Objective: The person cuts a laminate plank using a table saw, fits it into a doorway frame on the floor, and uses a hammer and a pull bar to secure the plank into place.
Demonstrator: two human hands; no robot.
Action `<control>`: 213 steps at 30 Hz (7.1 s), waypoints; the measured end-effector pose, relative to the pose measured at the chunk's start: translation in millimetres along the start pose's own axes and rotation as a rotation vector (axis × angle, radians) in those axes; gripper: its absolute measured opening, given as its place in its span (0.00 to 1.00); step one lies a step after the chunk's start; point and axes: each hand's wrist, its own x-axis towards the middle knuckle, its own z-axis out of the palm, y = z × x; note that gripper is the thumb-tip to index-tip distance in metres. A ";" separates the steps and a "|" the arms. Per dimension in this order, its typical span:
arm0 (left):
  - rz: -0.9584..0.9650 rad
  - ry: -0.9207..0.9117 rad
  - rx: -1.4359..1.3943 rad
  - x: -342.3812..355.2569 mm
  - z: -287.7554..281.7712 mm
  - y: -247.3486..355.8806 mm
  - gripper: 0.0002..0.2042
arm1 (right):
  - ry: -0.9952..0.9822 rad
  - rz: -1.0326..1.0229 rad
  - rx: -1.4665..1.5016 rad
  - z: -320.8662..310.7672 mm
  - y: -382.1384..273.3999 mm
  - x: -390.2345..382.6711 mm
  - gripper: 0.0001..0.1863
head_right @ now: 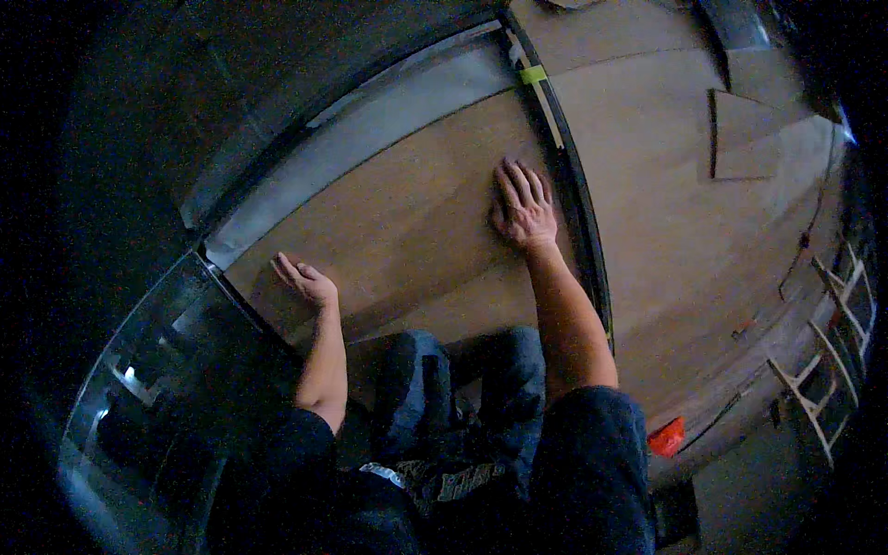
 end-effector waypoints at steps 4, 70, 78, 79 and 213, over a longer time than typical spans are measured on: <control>0.018 0.040 -0.117 -3.1 3.7 15.7 0.27 | 0.307 0.152 0.163 -4.8 9.4 38.0 0.22; 0.484 -0.776 -0.603 -268.9 -189.7 -7.8 0.21 | -0.125 0.963 0.707 83.3 38.0 -893.3 0.22; 0.413 -0.552 -0.489 -296.9 -187.8 -63.7 0.20 | -0.146 0.838 0.678 94.2 19.7 -810.7 0.24; 0.459 -0.559 -0.501 -305.8 -178.5 -49.3 0.21 | -0.041 0.887 0.756 100.6 50.6 -827.3 0.21; 0.386 -0.081 -0.069 -87.8 69.5 277.1 0.31 | 0.455 0.556 0.035 26.5 106.2 -212.9 0.19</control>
